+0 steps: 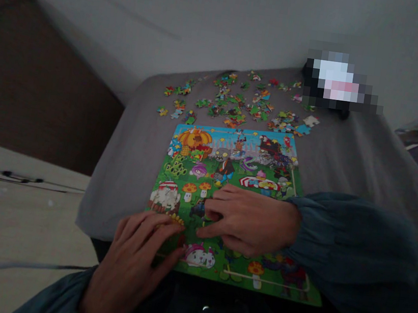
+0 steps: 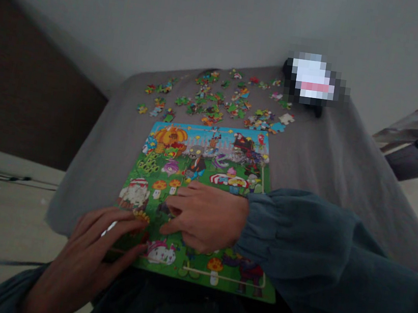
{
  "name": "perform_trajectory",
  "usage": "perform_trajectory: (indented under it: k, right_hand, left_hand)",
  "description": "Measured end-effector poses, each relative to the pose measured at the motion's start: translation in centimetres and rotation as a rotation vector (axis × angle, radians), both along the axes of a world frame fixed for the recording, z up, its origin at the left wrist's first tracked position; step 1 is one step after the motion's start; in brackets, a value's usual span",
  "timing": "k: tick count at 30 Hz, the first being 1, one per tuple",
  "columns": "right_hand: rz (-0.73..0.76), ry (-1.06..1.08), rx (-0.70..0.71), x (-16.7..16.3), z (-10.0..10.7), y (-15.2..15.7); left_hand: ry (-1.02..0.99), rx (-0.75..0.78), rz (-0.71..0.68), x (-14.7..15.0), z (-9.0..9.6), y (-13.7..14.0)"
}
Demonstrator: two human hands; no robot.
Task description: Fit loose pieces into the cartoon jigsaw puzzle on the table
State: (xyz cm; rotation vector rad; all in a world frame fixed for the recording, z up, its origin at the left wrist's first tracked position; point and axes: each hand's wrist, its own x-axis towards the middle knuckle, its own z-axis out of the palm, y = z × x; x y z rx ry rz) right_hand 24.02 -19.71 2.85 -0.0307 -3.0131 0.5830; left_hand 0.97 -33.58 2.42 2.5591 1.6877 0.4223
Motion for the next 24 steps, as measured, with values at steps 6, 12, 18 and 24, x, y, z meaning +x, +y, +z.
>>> perform_trajectory:
  k: [6,12,18,24]
  right_hand:
    - [0.008,-0.016,-0.004,0.0,0.2,0.0]
    - [0.041,-0.02,-0.037,0.1,0.4,0.3]
    - [0.058,0.028,-0.049,0.4,0.7,0.5]
    - [0.074,0.042,-0.059,0.6,0.8,0.8]
  left_hand:
    - [0.002,-0.066,0.008,0.4,-0.3,1.1]
    - [-0.094,-0.093,0.01,1.4,0.0,1.5]
    - [-0.127,-0.032,0.034,2.4,-0.2,2.5]
    - [-0.206,0.103,0.042,4.0,-0.2,0.9]
